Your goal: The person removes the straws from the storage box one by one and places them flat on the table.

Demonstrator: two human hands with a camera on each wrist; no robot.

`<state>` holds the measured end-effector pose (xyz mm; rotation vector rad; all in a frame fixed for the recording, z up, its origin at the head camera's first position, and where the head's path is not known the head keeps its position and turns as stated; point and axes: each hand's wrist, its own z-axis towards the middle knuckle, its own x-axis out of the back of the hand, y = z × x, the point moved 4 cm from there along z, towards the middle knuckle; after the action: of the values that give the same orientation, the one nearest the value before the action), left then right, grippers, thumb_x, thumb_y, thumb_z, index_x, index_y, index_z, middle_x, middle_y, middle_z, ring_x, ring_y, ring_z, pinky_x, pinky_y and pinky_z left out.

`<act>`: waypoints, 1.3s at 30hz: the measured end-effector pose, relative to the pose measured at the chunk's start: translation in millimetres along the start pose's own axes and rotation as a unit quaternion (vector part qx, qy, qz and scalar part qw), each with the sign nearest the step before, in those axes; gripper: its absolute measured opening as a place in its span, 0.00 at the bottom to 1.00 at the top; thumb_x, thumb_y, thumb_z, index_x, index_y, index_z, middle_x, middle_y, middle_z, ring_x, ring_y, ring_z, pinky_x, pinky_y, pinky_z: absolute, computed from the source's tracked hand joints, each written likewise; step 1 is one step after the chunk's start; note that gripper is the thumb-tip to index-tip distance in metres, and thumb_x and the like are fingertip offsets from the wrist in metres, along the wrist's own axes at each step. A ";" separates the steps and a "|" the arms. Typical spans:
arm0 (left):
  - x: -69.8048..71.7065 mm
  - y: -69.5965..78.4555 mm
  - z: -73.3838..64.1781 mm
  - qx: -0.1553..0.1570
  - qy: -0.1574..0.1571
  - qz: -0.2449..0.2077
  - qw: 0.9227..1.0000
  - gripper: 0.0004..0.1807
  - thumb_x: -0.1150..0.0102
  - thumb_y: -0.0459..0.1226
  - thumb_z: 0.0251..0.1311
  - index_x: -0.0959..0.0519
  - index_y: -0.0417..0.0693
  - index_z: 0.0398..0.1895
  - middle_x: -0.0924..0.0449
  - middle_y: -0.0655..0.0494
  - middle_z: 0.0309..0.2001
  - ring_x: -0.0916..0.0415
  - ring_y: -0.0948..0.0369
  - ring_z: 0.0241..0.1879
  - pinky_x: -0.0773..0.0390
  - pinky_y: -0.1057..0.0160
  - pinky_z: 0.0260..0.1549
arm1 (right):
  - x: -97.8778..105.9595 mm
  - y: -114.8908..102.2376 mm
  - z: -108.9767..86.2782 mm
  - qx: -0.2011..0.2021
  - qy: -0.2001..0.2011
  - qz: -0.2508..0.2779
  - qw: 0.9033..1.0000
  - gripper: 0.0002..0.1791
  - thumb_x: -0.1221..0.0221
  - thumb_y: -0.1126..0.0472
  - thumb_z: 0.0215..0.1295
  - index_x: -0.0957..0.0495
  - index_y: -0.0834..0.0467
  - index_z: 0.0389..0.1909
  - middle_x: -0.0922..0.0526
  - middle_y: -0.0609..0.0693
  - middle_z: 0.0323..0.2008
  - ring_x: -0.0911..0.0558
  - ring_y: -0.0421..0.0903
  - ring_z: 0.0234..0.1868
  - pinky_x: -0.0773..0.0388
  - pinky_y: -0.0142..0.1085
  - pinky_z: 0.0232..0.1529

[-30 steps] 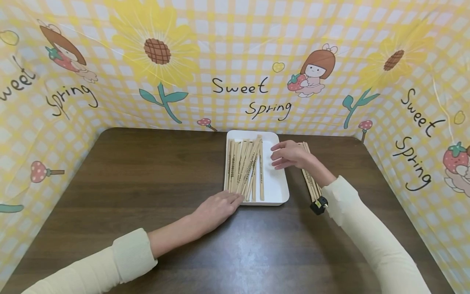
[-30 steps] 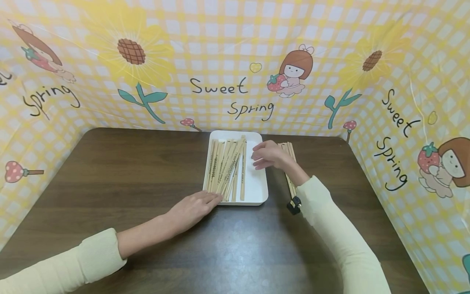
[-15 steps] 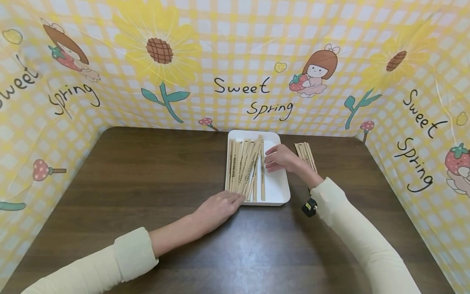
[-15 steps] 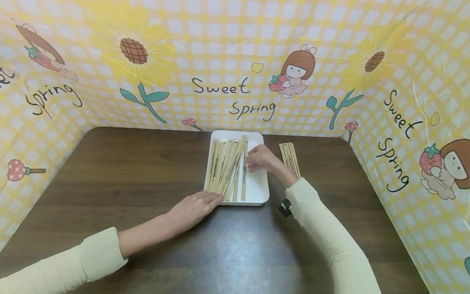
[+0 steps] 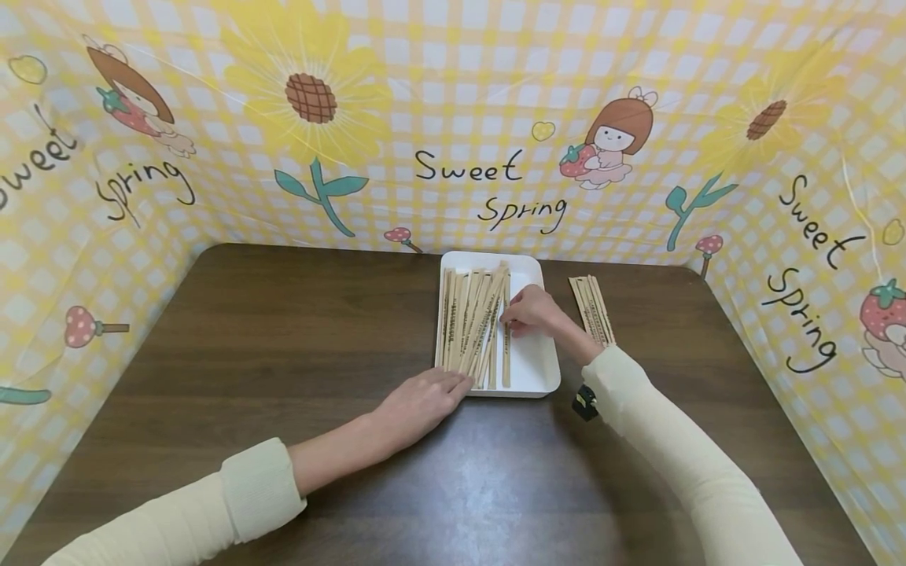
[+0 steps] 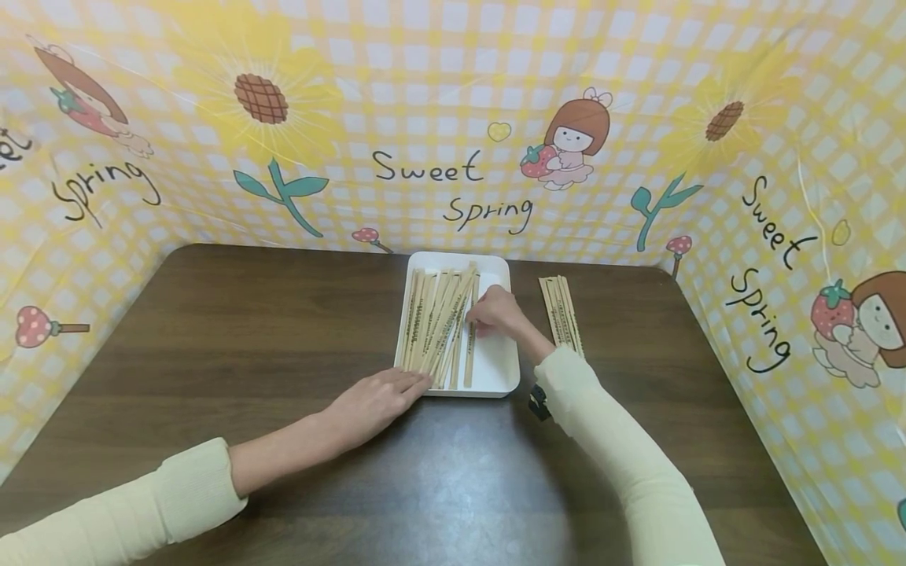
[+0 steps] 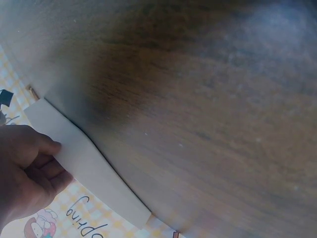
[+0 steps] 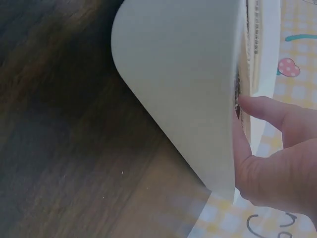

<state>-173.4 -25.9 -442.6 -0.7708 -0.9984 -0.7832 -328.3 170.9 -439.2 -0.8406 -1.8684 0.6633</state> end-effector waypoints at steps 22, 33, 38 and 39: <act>1.3 -0.1 0.7 0.000 0.008 -0.004 1.000 0.18 0.39 0.26 0.58 0.20 0.33 0.53 0.16 0.44 0.49 0.18 0.53 0.50 0.21 0.58 0.55 | -2.0 1.8 -0.5 0.018 0.018 -0.035 0.999 0.12 0.41 0.71 0.58 0.30 0.60 0.17 0.21 0.54 0.18 0.19 0.43 0.19 0.14 0.35 0.27; 0.7 0.5 1.3 0.003 0.003 -0.011 1.000 0.18 0.39 0.26 0.58 0.21 0.33 0.53 0.16 0.43 0.49 0.18 0.53 0.50 0.21 0.57 0.55 | 9.4 1.0 -7.4 0.006 0.031 -0.029 0.999 0.09 0.41 0.70 0.61 0.24 0.70 0.41 0.21 0.57 0.29 0.19 0.45 0.26 0.14 0.36 0.32; 1.5 0.4 1.2 0.002 0.003 -0.010 1.000 0.18 0.38 0.26 0.58 0.21 0.32 0.53 0.16 0.43 0.49 0.18 0.53 0.50 0.21 0.57 0.55 | 14.1 -1.2 -12.6 -0.004 0.028 -0.018 0.999 0.15 0.41 0.71 0.61 0.26 0.72 0.49 0.22 0.61 0.37 0.19 0.46 0.30 0.14 0.35 0.33; 1.7 0.2 1.0 0.002 0.003 -0.010 1.000 0.18 0.38 0.25 0.58 0.21 0.32 0.53 0.16 0.43 0.49 0.18 0.53 0.50 0.21 0.57 0.55 | 14.7 -1.9 -13.8 -0.007 0.025 -0.013 1.000 0.16 0.41 0.71 0.62 0.27 0.72 0.50 0.22 0.61 0.39 0.18 0.46 0.31 0.14 0.35 0.33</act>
<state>-173.1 -25.3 -440.8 -0.7554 -1.0037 -0.7990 -320.9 182.5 -424.3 -0.8336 -1.8381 0.6091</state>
